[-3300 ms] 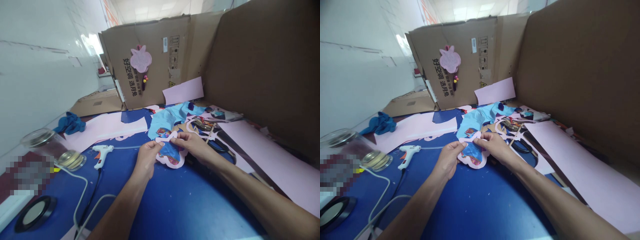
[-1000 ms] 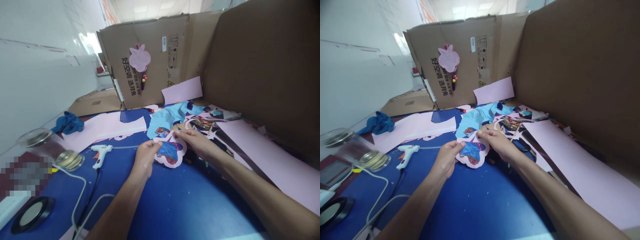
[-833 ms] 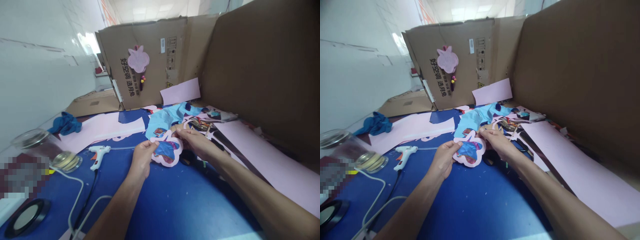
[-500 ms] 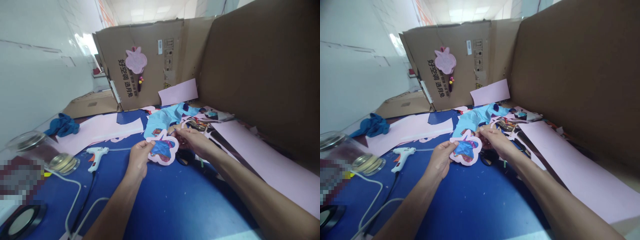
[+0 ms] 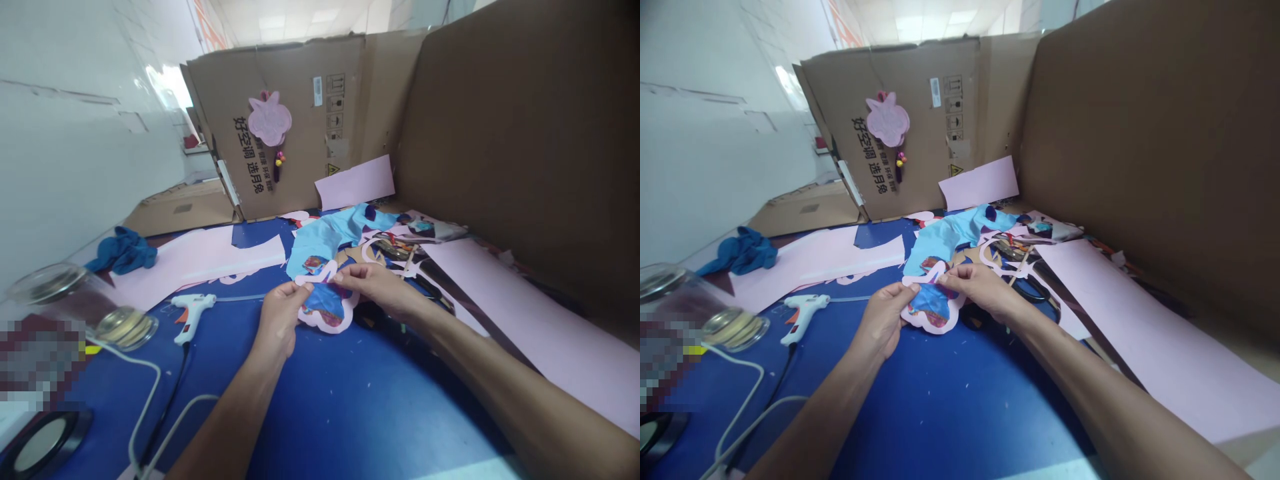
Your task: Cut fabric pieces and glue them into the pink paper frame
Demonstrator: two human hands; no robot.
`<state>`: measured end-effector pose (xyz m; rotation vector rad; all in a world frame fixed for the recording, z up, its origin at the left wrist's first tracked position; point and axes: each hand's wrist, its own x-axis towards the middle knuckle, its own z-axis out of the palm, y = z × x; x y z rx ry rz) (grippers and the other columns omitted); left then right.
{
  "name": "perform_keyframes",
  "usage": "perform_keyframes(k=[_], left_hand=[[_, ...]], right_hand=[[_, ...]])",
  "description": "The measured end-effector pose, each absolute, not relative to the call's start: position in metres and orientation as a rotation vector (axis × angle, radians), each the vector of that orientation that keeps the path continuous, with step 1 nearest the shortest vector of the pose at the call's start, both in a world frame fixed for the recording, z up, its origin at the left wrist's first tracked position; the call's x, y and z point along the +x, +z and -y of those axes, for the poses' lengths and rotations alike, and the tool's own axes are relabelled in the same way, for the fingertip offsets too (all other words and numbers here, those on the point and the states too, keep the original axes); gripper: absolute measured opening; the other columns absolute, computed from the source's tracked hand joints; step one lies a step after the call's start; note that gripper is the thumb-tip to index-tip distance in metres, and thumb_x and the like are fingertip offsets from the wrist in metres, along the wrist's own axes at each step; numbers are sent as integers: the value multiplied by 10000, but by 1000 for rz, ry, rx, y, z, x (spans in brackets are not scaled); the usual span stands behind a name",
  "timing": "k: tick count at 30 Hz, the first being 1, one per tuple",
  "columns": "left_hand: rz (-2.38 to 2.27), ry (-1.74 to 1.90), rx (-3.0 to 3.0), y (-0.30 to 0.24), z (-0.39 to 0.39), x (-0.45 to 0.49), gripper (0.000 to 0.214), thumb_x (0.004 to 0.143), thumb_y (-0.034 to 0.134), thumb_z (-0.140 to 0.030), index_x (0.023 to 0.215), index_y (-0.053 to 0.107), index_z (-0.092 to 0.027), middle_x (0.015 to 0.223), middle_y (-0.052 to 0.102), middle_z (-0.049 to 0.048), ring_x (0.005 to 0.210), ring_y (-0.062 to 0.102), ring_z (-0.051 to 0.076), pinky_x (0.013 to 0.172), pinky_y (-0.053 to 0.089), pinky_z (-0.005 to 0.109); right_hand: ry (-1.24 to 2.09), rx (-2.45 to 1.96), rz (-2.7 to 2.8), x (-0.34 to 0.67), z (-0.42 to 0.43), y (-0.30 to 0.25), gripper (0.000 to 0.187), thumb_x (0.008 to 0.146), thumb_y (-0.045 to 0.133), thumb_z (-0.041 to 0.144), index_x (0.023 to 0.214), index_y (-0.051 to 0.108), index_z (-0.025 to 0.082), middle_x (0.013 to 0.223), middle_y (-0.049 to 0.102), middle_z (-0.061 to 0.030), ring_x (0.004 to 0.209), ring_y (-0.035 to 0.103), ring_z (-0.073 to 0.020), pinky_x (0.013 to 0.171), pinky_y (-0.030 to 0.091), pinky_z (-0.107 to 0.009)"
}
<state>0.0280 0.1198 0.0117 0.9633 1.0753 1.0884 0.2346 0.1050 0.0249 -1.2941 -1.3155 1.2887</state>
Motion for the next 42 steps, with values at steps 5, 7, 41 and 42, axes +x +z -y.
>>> perform_keyframes(k=[5,7,41,42], left_hand=[[-1078,1077,988,8,-120,31,455,573,931,-517,711,690,-157,603,634,0,515,536,104,530,402,231],[-1081,1073,1005,7,-120,31,443,591,922,-516,717,697,-156,614,642,5,523,540,105,536,404,231],[-965,873,822,21,-110,34,348,781,924,-389,938,787,-110,896,828,151,672,751,177,614,614,260],[-968,868,825,20,-109,34,339,784,922,-383,936,793,-109,894,830,151,674,752,175,619,618,259]], right_hand=[[1274,-1305,1376,233,-104,22,456,809,830,613,707,668,199,680,633,11,618,514,-141,600,371,-286],[1281,-1301,1371,232,-104,20,435,803,841,583,705,660,199,669,621,20,605,506,-136,589,359,-282],[1086,-1282,1177,233,-104,28,425,721,855,579,707,682,191,661,604,16,620,464,-143,613,342,-296],[1075,-1286,1173,232,-104,29,423,718,856,577,701,678,194,659,602,16,621,460,-144,615,341,-298]])
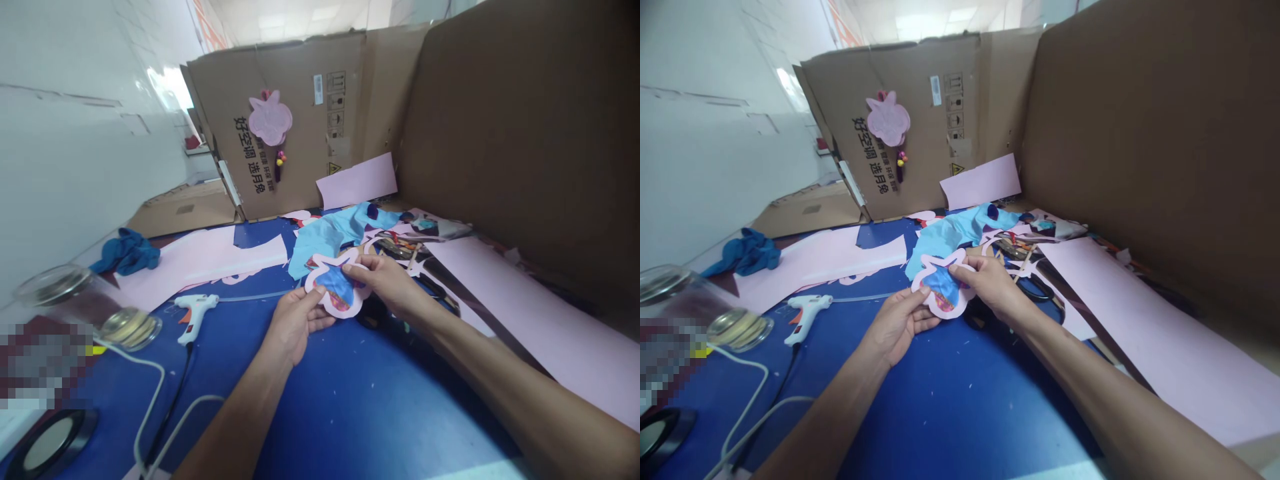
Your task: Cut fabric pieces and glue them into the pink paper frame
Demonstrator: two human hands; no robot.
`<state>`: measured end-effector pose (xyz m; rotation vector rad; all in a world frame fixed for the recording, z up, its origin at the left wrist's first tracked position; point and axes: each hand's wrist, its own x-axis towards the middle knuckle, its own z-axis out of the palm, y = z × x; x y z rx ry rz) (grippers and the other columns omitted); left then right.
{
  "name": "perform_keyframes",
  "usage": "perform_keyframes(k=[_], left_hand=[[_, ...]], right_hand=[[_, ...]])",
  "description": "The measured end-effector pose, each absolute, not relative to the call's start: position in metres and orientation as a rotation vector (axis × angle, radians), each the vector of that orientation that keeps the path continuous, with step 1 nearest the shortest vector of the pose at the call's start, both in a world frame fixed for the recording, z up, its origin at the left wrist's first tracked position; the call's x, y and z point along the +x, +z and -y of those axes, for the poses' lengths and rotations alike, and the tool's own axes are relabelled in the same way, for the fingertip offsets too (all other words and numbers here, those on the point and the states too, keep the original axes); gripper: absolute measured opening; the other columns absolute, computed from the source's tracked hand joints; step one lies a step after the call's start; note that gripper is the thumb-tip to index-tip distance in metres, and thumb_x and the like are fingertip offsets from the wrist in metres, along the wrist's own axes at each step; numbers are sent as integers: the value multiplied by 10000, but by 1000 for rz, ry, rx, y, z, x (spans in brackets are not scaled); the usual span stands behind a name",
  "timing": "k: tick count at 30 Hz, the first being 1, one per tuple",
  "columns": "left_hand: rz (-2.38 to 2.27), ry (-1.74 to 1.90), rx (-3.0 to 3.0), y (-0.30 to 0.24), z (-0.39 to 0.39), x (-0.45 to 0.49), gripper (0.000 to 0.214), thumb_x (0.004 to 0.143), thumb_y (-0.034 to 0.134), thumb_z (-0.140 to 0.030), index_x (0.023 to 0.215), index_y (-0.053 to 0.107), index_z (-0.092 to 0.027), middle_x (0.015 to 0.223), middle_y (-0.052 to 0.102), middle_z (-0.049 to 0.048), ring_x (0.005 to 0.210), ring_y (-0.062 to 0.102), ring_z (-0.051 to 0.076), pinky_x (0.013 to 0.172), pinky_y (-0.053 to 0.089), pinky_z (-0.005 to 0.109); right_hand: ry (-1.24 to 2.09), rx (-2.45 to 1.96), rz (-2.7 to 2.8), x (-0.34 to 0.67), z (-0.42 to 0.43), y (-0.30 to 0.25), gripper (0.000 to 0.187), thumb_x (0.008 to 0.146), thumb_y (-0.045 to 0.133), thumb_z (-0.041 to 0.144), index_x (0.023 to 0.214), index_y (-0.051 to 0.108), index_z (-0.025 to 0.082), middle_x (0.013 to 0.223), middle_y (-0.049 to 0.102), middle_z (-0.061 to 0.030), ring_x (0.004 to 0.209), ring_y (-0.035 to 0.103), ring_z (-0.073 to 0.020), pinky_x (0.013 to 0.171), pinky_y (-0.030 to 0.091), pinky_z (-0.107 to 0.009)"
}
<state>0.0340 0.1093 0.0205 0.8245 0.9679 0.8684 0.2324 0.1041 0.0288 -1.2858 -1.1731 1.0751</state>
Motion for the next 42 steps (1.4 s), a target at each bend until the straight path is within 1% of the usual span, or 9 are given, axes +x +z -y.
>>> perform_keyframes(k=[5,8,14,19,24,29,32,37,42], left_hand=[[-1019,887,856,18,-109,36,300,789,915,-357,936,818,-114,884,835,142,646,739,160,602,614,248],[-1058,907,879,17,-109,37,313,776,928,-375,922,822,-119,873,834,141,635,731,156,600,610,247],[-1042,891,911,16,-108,37,334,766,932,-397,935,828,-129,892,835,142,663,736,159,627,614,253],[-1034,896,891,16,-108,38,313,782,917,-366,969,829,-132,908,838,135,665,736,153,632,617,251],[-1005,883,880,16,-107,38,332,786,924,-397,949,822,-127,905,836,141,672,746,159,627,612,246],[-963,829,875,17,-105,40,325,791,925,-404,914,805,-128,890,831,146,697,782,193,619,616,251],[-986,809,868,18,-104,42,322,792,929,-391,914,799,-123,893,830,148,690,792,205,600,614,251],[-1018,788,881,18,-101,45,262,877,859,-358,918,792,-108,848,823,153,658,788,200,578,609,242],[-1023,770,911,19,-100,47,224,978,738,-319,917,777,-107,884,833,182,657,790,192,581,610,234]], right_hand=[[1080,-1287,1151,230,-103,31,417,705,862,572,689,672,201,651,592,17,616,453,-145,611,337,-301],[1082,-1297,1142,229,-103,31,421,699,864,572,681,661,204,643,583,20,608,451,-144,604,340,-301],[1056,-1309,1163,231,-104,29,440,737,840,590,679,645,200,649,584,17,614,459,-144,614,342,-303],[1067,-1288,1168,232,-105,26,435,738,851,579,682,647,199,657,609,7,625,481,-152,616,354,-300],[1082,-1280,1142,233,-107,22,414,755,840,585,757,699,196,709,678,-16,643,533,-170,618,399,-306],[1052,-1269,1106,232,-109,22,418,748,843,586,714,680,202,662,618,8,603,483,-149,585,358,-299],[1042,-1255,1085,231,-108,25,404,738,845,577,733,700,200,672,610,10,614,476,-150,593,352,-303],[1029,-1237,1082,231,-106,28,405,753,842,581,742,712,198,709,627,-3,647,496,-160,613,362,-309],[972,-1259,1069,231,-106,29,420,760,830,573,665,640,211,681,572,11,624,455,-149,598,334,-310]])
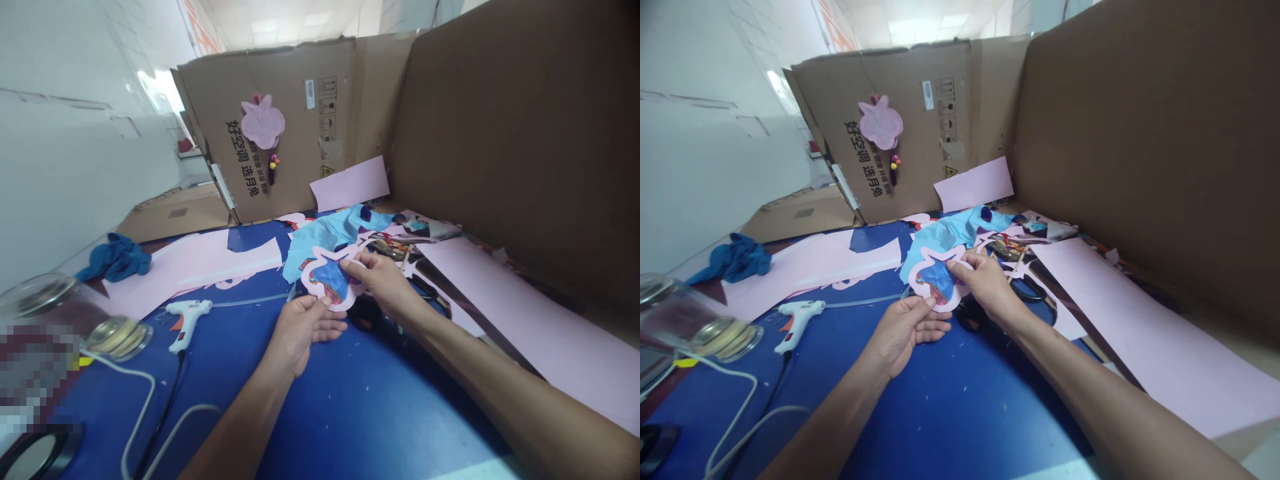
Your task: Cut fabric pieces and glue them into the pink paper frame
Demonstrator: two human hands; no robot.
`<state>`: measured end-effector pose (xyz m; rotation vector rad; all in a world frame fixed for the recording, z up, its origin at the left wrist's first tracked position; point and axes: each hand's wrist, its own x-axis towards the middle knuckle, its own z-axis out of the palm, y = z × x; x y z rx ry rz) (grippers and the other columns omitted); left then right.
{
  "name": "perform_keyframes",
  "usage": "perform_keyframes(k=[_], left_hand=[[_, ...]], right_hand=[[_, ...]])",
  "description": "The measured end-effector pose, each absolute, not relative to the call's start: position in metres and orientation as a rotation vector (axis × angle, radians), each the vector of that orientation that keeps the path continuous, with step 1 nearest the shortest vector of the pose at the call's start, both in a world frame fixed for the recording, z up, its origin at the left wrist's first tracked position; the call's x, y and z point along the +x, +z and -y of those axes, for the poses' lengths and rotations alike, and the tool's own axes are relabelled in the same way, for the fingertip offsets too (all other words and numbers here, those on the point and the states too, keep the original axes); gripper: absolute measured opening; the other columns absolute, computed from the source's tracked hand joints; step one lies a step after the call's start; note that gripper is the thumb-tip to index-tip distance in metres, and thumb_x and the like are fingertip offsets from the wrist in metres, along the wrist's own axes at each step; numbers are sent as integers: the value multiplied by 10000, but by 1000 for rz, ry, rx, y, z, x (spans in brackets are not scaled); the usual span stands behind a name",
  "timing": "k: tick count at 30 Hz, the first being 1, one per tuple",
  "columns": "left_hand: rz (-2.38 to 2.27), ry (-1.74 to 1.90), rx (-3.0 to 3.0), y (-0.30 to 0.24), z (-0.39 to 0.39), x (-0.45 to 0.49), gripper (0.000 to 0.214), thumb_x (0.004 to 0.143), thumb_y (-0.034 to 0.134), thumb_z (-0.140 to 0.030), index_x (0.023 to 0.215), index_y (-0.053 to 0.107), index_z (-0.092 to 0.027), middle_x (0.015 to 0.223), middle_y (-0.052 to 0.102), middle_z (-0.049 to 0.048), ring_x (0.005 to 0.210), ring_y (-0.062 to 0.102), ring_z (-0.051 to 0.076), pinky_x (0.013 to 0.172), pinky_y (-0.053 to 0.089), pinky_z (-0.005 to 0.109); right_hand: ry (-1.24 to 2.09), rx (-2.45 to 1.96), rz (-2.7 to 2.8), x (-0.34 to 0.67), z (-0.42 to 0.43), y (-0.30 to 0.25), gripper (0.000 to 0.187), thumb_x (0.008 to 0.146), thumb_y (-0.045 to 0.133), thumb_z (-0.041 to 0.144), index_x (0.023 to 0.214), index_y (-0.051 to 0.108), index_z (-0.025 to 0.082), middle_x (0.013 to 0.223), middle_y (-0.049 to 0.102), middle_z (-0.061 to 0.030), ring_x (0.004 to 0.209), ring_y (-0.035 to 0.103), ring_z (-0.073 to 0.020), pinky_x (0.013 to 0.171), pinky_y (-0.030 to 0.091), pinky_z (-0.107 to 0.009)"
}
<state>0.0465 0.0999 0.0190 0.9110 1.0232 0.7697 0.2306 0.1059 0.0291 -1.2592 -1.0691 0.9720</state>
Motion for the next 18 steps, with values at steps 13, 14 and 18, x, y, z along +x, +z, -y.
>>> perform_keyframes(k=[13,14,18], left_hand=[[-1096,800,944,21,-97,50,176,1016,667,-204,912,756,-95,843,829,155,631,780,170,568,594,214],[-1103,800,943,22,-97,50,176,1017,665,-200,907,753,-95,836,828,153,626,777,168,567,592,214],[-1122,809,940,25,-95,51,181,1015,662,-187,883,748,-95,825,825,156,618,774,167,561,589,214]], right_hand=[[968,-1223,1072,230,-106,27,444,761,840,577,649,623,206,664,566,20,601,445,-134,568,317,-292],[969,-1219,1073,230,-106,27,437,760,842,572,654,629,206,665,567,21,603,447,-134,570,318,-292],[970,-1218,1076,230,-106,28,425,769,835,561,655,629,207,663,562,25,602,440,-132,573,314,-295]])
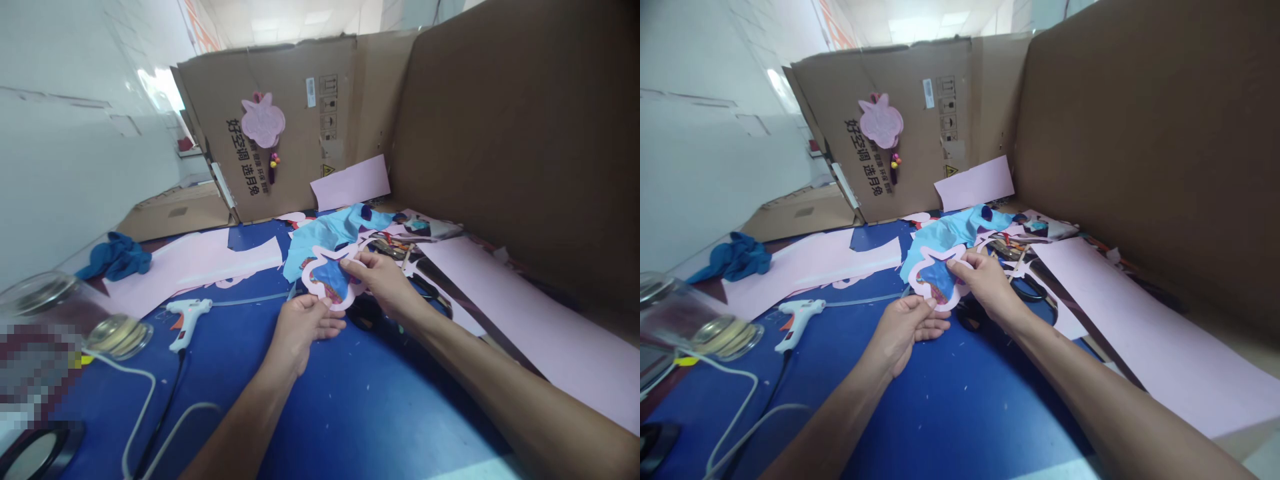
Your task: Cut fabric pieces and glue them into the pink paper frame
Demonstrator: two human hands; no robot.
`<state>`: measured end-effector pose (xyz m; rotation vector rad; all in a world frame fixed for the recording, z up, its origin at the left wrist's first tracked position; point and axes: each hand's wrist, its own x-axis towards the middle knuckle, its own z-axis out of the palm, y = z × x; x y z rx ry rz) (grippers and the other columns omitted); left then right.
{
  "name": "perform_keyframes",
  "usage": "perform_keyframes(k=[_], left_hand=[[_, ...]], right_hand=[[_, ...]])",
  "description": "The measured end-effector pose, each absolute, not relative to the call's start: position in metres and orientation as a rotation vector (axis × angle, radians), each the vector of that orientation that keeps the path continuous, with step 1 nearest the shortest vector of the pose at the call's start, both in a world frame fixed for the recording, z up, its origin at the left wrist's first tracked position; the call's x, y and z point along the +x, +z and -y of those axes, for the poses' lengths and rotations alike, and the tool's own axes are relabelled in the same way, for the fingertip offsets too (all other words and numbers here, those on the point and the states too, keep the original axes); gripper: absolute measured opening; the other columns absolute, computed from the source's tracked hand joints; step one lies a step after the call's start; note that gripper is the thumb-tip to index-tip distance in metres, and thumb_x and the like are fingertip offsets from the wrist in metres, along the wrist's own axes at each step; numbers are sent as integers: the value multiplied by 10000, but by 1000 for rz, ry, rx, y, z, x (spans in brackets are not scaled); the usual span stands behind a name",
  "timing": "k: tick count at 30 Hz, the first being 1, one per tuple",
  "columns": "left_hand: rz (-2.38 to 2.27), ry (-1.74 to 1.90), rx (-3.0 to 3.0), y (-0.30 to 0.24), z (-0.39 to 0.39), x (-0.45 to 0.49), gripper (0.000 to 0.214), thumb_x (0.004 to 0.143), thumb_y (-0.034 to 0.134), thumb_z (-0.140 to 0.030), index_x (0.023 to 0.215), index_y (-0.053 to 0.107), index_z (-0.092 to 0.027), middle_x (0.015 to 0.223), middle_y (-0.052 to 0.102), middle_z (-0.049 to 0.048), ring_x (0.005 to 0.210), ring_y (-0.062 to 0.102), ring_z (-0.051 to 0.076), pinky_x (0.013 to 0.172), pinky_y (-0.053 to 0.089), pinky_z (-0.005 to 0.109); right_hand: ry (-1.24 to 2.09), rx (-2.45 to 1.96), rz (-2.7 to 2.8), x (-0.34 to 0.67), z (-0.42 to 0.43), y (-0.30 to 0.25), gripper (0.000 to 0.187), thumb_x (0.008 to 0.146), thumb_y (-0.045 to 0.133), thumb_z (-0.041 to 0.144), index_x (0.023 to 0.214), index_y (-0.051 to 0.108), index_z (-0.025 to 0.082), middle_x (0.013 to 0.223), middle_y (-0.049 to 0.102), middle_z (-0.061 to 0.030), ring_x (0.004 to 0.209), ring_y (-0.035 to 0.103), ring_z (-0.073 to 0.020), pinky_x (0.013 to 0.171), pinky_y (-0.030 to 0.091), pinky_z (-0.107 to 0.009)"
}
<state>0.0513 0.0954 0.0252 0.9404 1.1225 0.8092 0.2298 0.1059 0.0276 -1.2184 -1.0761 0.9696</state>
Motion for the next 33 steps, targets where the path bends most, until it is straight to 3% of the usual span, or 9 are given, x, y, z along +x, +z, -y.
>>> perform_keyframes(k=[21,28,33], left_hand=[[-1096,813,969,17,-98,49,155,991,694,-210,901,762,-104,848,829,152,666,791,181,593,591,222],[-1031,882,967,17,-103,43,230,910,796,-322,1039,798,-132,928,840,123,716,775,154,660,598,219],[-994,989,911,17,-109,36,359,776,899,-455,921,783,-148,865,828,108,707,749,157,679,612,250]], right_hand=[[968,-1240,1078,232,-107,23,448,778,834,573,659,612,203,642,564,27,590,438,-128,577,314,-291],[1007,-1243,1064,232,-107,24,459,757,856,597,706,628,202,674,606,14,607,476,-139,579,344,-282],[1045,-1247,1067,231,-107,24,452,749,854,601,718,649,200,676,620,8,615,490,-144,593,358,-285]])
